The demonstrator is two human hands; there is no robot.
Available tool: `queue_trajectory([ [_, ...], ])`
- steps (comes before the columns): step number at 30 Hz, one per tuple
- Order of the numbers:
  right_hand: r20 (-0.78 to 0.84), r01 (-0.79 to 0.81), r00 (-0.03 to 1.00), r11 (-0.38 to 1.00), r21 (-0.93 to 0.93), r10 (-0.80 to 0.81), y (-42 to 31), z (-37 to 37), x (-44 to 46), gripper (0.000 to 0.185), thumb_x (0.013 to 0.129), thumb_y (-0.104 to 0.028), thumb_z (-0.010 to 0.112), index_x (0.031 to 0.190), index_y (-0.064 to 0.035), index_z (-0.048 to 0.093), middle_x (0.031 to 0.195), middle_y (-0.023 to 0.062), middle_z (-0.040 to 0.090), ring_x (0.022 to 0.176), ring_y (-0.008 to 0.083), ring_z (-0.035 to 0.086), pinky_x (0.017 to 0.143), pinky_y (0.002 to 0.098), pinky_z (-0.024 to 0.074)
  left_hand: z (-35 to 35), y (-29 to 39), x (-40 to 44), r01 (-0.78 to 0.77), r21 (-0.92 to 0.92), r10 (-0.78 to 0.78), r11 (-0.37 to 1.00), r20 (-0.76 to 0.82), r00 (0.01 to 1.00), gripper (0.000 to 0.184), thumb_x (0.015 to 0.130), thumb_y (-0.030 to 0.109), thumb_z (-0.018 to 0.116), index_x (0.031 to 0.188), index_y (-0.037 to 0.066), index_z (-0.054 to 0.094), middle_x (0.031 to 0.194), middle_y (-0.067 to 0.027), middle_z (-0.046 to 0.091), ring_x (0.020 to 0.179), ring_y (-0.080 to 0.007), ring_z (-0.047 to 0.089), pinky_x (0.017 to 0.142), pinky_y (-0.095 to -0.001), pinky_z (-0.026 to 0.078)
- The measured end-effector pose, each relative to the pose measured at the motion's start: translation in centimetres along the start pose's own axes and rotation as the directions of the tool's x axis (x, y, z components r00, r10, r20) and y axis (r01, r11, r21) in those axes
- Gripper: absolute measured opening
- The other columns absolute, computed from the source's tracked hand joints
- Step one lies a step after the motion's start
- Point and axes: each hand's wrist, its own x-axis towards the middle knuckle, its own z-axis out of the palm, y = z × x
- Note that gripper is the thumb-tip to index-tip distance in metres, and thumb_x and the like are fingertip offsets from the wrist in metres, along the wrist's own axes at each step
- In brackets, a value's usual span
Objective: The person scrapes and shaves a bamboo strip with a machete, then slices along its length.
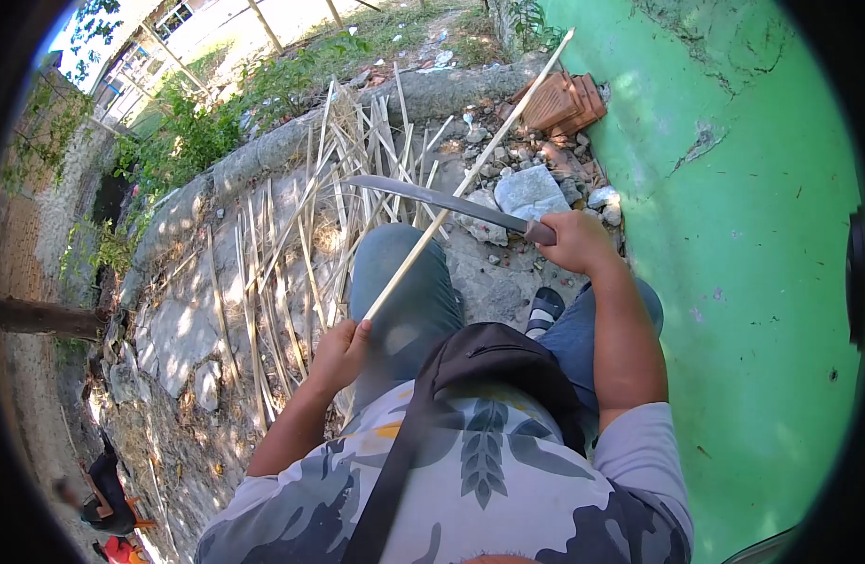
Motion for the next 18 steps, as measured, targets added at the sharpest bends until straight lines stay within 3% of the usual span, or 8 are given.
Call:
queue_trajectory([
  [4, -0.058, 0.028, 0.998, 0.990, 0.135, -0.020, 0.2, 0.5, -0.2, 0.025, 0.078, -0.031, 0.076, 0.092, -0.0110, 0.072, 0.083, 0.0176, 0.071, 0.081, 0.0395, 0.069, 0.072, 0.0481, 0.0544, 0.4, -0.7, -0.2, 0.122, -0.336, -0.043, 0.934, 0.234, 0.971, 0.048, 0.109, 0.045, 0.047, 0.085, 0.005, 0.056, 0.073, 0.0037, 0.047, 0.069, -0.0093, 0.040, 0.061, -0.0304, 0.038],
  [7, -0.077, 0.054, 0.996, 0.986, 0.155, -0.042, 0.1, 0.8, -0.2, 0.024, 0.078, -0.031, 0.075, 0.092, -0.0112, 0.072, 0.083, 0.0175, 0.071, 0.080, 0.0397, 0.069, 0.072, 0.0479, 0.0543, 0.6, 0.1, 0.2, 0.179, -0.371, -0.079, 0.911, 0.269, 0.960, 0.046, 0.110, 0.045, 0.046, 0.086, 0.007, 0.057, 0.077, 0.0080, 0.046, 0.071, -0.0054, 0.039, 0.061, -0.0272, 0.036],
  [12, -0.045, 0.126, 0.991, 0.989, 0.082, -0.122, 0.0, 1.5, -0.2, 0.022, 0.077, -0.028, 0.074, 0.092, -0.0123, 0.073, 0.084, 0.0171, 0.071, 0.081, 0.0396, 0.069, 0.073, 0.0481, 0.0546, 0.9, 0.3, 0.7, 0.190, -0.337, -0.101, 0.922, 0.266, 0.959, 0.047, 0.108, 0.047, 0.051, 0.083, 0.007, 0.056, 0.073, 0.0072, 0.045, 0.068, -0.0058, 0.040, 0.059, -0.0279, 0.035],
  [18, -0.041, 0.087, 0.996, 0.992, 0.094, -0.083, -0.2, 1.0, 0.3, 0.021, 0.077, -0.027, 0.073, 0.092, -0.0120, 0.073, 0.084, 0.0165, 0.071, 0.082, 0.0392, 0.070, 0.073, 0.0483, 0.0545, 0.6, 0.4, 0.6, 0.139, -0.277, -0.069, 0.951, 0.248, 0.966, 0.046, 0.106, 0.046, 0.056, 0.081, 0.008, 0.056, 0.071, 0.0070, 0.044, 0.066, -0.0062, 0.039, 0.057, -0.0283, 0.034],
])
